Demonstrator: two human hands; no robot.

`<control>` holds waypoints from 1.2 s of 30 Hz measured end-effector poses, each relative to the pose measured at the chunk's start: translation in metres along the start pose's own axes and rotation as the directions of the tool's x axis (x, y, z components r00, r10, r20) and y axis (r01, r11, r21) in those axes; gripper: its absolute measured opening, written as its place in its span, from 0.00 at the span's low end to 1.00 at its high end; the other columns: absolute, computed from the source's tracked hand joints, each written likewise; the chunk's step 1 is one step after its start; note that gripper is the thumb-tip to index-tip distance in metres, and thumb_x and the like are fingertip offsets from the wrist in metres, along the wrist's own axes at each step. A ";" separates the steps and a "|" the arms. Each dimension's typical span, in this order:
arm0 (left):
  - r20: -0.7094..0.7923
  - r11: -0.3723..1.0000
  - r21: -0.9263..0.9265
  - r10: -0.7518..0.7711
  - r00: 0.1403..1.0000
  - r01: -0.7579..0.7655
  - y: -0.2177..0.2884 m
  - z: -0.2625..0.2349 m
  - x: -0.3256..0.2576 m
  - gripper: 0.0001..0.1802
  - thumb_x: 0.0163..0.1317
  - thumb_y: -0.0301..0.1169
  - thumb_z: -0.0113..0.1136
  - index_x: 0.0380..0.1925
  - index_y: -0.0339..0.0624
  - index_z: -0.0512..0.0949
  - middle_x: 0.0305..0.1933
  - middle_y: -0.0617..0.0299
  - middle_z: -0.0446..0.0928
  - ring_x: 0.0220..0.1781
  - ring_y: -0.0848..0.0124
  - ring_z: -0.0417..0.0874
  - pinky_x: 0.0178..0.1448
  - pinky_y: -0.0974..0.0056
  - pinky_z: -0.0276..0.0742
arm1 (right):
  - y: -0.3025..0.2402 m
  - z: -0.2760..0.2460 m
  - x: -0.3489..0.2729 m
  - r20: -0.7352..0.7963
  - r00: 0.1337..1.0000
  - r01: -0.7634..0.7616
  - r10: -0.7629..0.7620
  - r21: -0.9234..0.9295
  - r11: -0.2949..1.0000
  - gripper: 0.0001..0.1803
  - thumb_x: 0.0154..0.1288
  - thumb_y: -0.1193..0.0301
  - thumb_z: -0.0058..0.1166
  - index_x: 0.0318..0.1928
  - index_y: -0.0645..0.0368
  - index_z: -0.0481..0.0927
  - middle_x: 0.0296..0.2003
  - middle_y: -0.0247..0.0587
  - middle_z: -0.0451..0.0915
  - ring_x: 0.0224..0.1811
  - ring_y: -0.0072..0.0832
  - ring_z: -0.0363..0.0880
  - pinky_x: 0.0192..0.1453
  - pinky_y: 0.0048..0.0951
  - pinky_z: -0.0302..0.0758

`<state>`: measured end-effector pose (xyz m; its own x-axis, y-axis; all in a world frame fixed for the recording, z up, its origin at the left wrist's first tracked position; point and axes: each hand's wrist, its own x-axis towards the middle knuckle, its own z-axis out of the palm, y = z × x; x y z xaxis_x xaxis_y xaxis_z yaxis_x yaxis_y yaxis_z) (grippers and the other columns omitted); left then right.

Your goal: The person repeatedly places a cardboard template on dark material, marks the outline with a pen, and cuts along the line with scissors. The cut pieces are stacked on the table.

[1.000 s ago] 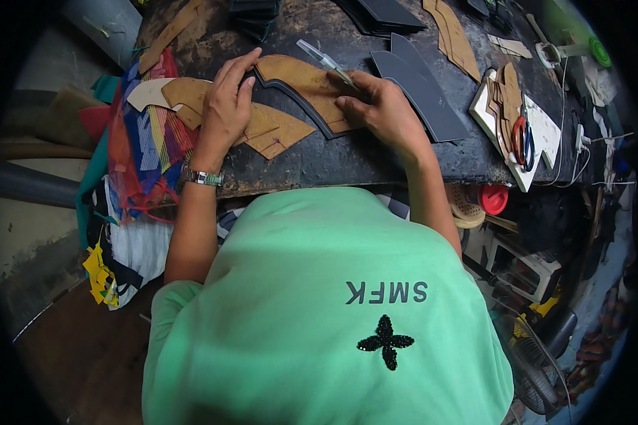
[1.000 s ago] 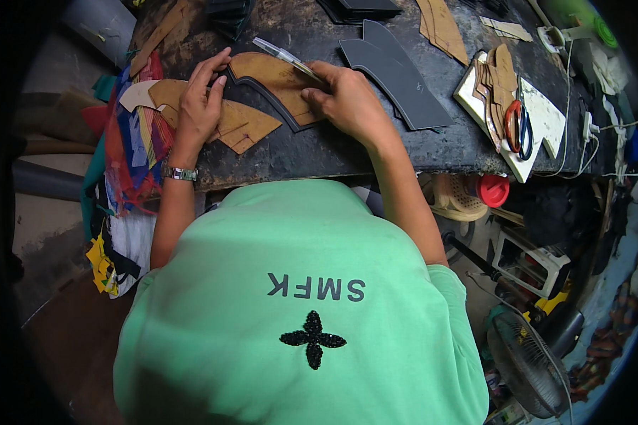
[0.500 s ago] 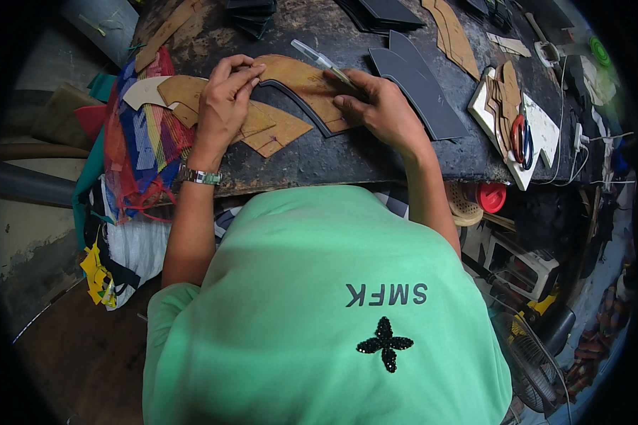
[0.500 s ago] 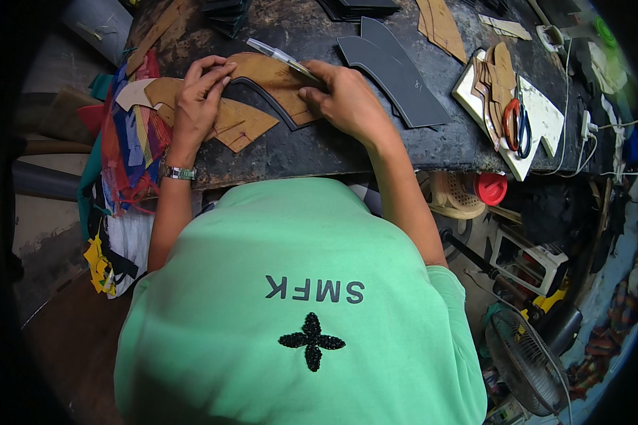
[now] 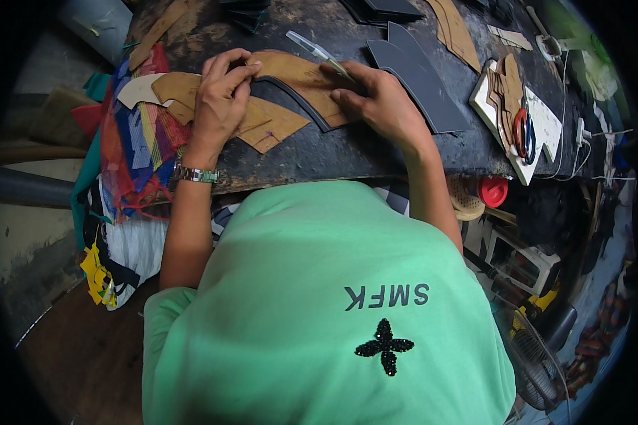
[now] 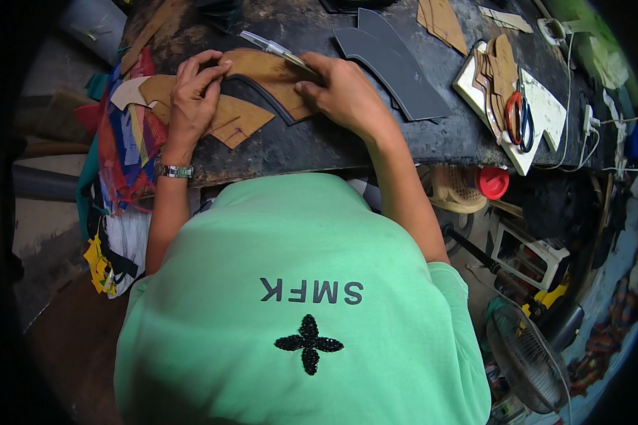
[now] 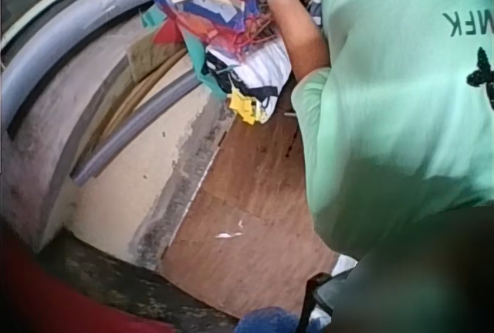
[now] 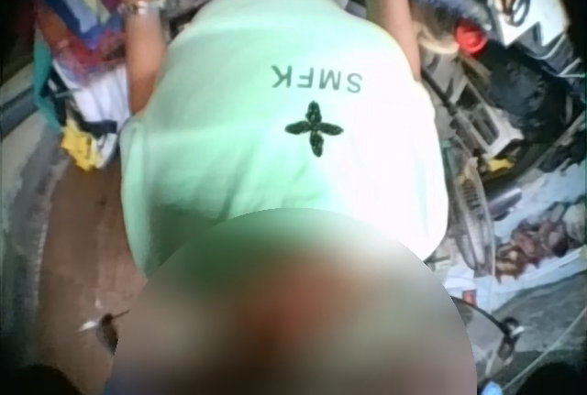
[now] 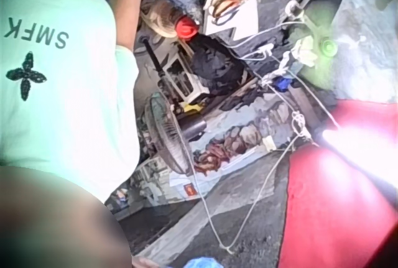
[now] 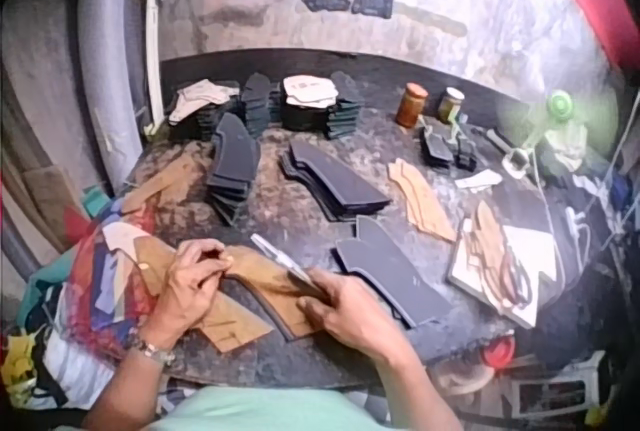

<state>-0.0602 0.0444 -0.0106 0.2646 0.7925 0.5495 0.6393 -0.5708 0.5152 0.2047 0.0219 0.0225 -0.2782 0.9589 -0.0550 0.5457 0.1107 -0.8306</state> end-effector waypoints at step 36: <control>0.197 0.866 0.495 -0.037 0.980 -0.067 0.066 0.020 0.010 0.41 0.49 0.58 0.71 0.47 0.29 0.76 0.52 0.46 0.74 0.54 0.48 0.75 0.52 0.51 0.78 | 0.008 0.016 -0.042 -0.228 0.905 0.351 -0.359 -0.079 0.933 0.07 0.69 0.74 0.56 0.42 0.64 0.74 0.32 0.52 0.79 0.35 0.49 0.82 0.38 0.41 0.78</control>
<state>-0.0008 0.0194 0.0155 0.3782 0.8396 0.3899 0.8933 -0.4415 0.0842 0.2078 -0.0221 0.0090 -0.2677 0.8875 0.3751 0.4744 0.4603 -0.7504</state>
